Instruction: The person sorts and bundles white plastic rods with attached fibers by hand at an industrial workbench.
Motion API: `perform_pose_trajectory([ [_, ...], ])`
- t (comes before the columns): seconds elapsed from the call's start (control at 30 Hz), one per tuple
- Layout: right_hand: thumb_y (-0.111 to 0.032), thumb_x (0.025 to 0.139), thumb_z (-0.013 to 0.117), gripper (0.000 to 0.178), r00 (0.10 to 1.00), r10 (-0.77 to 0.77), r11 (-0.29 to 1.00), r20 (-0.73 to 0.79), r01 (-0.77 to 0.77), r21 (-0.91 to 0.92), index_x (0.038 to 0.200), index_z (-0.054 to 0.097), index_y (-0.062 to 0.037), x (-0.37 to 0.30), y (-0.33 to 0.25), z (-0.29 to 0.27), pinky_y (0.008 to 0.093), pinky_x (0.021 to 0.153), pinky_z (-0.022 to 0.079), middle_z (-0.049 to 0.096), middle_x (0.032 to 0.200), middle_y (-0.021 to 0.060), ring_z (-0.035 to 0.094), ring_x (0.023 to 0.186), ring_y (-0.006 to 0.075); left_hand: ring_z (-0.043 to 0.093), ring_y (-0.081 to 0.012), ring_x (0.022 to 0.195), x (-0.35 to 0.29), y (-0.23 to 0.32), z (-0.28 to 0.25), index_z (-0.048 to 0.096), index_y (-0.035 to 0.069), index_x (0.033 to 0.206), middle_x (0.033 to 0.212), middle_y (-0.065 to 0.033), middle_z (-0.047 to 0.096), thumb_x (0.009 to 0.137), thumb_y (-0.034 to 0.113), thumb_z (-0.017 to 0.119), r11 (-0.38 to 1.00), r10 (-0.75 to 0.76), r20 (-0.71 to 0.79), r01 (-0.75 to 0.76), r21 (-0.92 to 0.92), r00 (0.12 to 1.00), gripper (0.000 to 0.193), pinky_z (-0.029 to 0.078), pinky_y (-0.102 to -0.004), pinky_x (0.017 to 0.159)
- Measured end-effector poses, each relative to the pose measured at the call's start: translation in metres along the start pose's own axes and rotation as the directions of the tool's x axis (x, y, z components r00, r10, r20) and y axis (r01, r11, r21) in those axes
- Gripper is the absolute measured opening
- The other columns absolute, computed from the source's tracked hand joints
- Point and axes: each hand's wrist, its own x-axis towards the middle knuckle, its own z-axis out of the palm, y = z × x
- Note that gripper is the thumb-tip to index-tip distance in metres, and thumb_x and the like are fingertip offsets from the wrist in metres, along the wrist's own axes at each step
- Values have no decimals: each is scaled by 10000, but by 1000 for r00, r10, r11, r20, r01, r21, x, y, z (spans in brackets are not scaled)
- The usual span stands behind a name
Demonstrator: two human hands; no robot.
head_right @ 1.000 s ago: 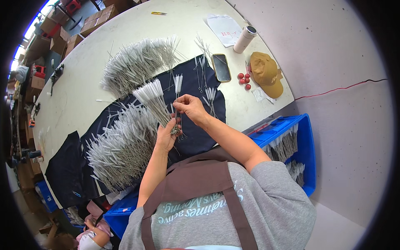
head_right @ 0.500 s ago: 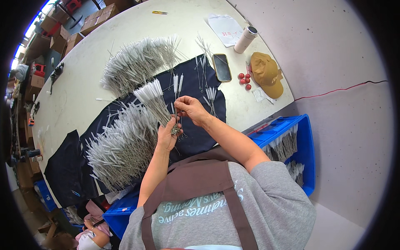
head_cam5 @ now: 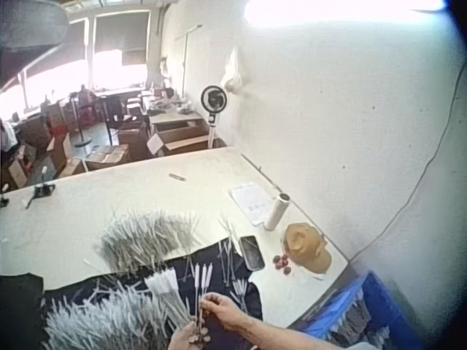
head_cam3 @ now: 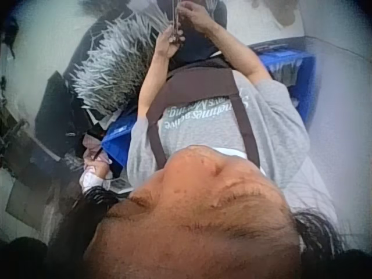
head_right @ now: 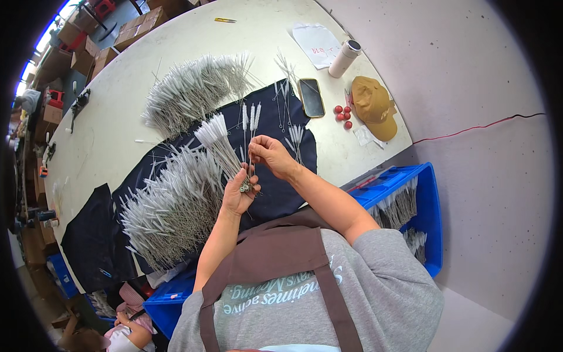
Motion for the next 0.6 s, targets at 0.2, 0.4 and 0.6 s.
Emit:
perform_pose_trajectory([
  [0.2, -154, 849, 566, 129, 999, -17, 998, -32, 15, -64, 912, 530, -47, 0, -3, 4, 202, 637, 428, 534, 785, -5, 492, 682, 64, 530, -135, 718, 0, -2, 1, 533, 111, 1008, 921, -25, 562, 835, 175, 578, 996, 31, -37, -28, 80, 999, 190, 490, -300, 586],
  [0.4, -163, 852, 562, 180, 999, -13, 994, -41, 9, -113, 968, 555, -26, -2, -5, 11, 194, 637, 429, 536, 773, -13, 489, 684, 57, 549, -130, 696, -1, -4, -1, 525, 108, 998, 905, -22, 558, 818, 175, 602, 999, 43, -69, -42, 17, 997, 206, 509, -291, 561],
  [0.6, -188, 868, 535, 171, 999, 8, 952, -50, -23, -305, 921, 571, -29, -2, -3, 12, 190, 605, 428, 530, 715, -15, 475, 622, 55, 564, -142, 699, -2, -2, -2, 515, 104, 987, 922, -34, 564, 832, 175, 581, 993, 53, -105, -41, 109, 993, 182, 515, -298, 567],
])
